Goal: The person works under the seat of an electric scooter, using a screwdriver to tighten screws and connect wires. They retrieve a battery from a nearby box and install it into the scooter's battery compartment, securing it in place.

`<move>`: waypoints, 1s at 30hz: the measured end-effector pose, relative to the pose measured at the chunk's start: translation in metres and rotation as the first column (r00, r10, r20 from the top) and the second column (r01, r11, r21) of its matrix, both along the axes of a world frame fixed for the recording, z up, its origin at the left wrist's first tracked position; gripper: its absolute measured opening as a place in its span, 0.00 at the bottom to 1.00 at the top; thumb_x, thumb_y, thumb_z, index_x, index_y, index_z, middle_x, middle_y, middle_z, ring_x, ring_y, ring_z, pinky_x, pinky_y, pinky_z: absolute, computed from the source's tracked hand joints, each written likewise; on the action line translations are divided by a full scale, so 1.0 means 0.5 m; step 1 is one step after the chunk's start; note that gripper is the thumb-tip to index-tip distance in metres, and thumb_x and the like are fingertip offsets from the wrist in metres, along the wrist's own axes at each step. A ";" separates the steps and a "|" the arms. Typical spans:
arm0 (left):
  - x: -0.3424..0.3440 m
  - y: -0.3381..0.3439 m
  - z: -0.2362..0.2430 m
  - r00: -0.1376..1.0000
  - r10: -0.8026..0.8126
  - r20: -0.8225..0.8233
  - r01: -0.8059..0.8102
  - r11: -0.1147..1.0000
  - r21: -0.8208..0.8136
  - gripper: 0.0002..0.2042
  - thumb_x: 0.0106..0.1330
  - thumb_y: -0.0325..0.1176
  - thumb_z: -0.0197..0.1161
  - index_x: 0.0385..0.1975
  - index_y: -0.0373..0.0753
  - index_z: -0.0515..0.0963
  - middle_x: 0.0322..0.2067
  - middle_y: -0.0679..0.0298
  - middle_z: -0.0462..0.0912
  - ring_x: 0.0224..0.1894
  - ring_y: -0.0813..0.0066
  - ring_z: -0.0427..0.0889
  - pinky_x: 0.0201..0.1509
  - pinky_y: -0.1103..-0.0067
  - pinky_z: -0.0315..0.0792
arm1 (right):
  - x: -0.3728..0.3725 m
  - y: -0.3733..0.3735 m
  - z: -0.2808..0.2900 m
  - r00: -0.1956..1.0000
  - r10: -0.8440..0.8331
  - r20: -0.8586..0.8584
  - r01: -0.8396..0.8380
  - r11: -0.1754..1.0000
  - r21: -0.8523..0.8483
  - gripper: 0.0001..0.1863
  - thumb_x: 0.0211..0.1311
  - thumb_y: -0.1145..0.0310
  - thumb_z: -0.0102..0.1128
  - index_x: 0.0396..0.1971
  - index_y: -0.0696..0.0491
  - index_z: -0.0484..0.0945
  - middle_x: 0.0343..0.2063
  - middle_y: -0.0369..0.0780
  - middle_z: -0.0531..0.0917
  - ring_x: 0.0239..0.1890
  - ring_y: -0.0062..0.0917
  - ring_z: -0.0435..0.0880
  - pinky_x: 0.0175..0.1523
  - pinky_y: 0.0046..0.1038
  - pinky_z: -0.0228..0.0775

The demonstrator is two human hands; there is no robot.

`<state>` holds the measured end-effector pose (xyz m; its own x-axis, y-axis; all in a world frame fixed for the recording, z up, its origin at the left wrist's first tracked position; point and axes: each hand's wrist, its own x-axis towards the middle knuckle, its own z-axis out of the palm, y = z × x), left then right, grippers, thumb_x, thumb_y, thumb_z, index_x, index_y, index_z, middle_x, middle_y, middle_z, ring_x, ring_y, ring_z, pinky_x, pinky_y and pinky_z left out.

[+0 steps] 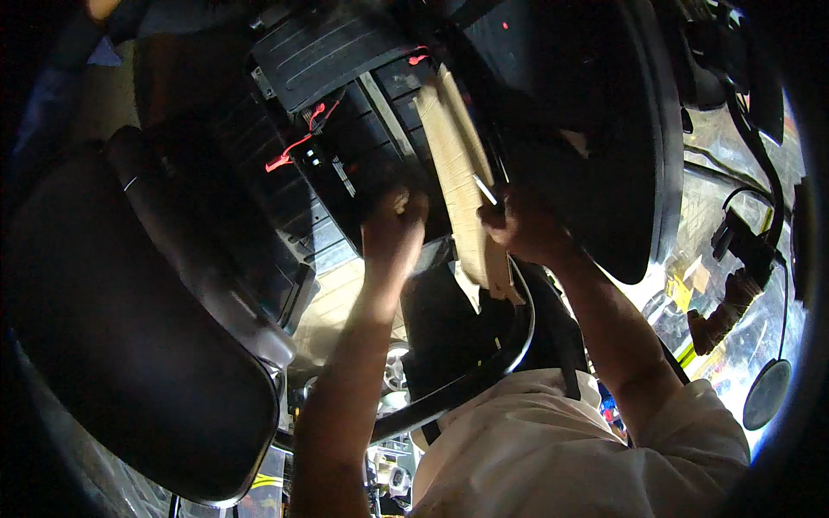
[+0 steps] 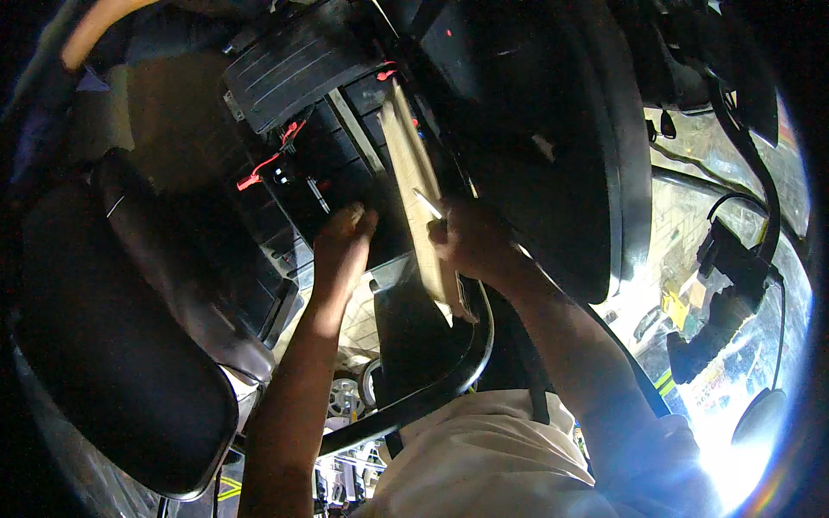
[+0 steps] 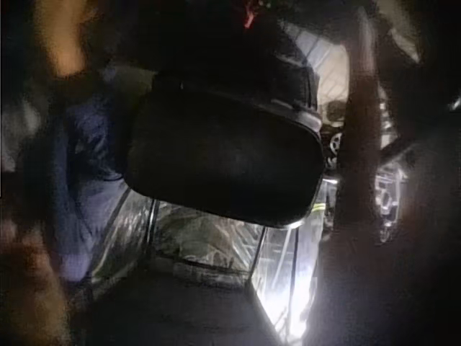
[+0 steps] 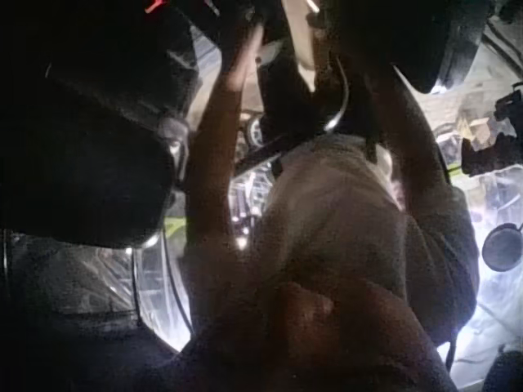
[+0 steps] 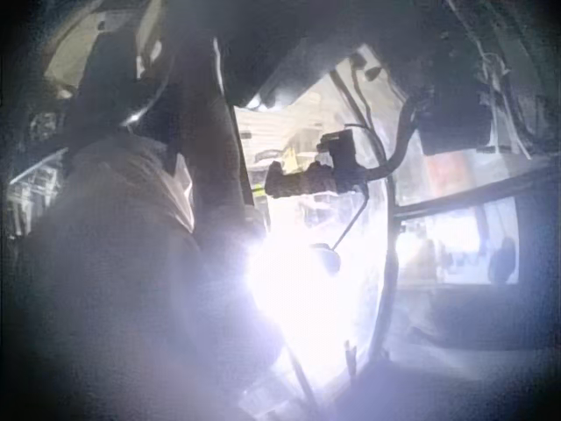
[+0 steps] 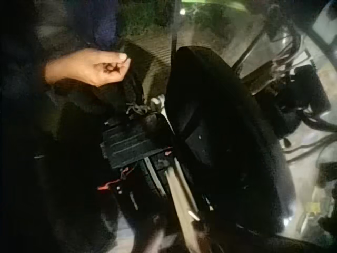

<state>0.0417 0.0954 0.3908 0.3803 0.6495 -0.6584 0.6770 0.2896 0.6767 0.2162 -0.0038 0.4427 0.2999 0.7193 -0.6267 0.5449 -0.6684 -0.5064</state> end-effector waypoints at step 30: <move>0.007 -0.025 -0.289 0.961 0.201 0.188 -0.233 0.959 0.164 0.15 0.58 0.37 0.63 0.38 0.33 0.74 0.37 0.53 0.76 0.38 0.60 0.76 0.42 0.70 0.70 | 0.005 0.113 -0.499 0.997 0.047 -0.068 -0.045 0.999 0.026 0.20 0.62 0.56 0.56 0.49 0.53 0.76 0.47 0.46 0.79 0.48 0.36 0.76 0.54 0.35 0.67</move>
<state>0.0455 0.0831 0.2461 0.3113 0.8319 -0.4594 0.4840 0.2773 0.8300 0.2186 0.0528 0.1934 0.2232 0.7467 -0.6267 0.5386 -0.6303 -0.5592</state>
